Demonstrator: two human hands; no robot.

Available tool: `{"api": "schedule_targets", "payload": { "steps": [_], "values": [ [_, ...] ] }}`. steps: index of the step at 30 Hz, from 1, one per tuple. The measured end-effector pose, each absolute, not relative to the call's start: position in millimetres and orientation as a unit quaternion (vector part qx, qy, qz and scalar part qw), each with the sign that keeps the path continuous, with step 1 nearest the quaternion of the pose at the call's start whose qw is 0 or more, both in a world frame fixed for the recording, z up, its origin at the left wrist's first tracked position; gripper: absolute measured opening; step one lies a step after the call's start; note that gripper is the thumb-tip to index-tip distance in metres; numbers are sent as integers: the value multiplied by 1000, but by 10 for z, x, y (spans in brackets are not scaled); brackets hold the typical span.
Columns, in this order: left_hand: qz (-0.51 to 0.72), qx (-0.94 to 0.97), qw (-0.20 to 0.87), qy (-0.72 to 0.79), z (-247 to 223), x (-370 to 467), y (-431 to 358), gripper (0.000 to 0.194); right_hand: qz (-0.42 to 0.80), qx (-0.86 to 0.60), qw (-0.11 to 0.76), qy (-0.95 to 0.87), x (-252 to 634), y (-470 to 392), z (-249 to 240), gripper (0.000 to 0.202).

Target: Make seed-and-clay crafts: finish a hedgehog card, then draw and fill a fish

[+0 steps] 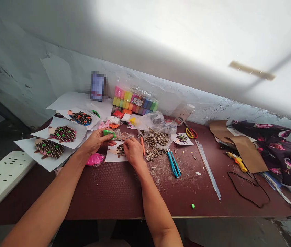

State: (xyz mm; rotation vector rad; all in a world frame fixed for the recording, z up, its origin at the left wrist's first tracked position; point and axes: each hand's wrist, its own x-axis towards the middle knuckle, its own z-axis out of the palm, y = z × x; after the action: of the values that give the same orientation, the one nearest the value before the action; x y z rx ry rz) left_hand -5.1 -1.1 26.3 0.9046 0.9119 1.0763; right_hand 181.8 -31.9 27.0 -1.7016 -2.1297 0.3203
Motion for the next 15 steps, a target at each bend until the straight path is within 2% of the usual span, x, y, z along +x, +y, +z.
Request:
{"api": "schedule_targets", "payload": {
  "steps": [15],
  "values": [
    [477, 412, 665, 400, 232, -67, 0, 28, 110, -608, 207, -759, 1824, -324, 270, 13]
  ]
}}
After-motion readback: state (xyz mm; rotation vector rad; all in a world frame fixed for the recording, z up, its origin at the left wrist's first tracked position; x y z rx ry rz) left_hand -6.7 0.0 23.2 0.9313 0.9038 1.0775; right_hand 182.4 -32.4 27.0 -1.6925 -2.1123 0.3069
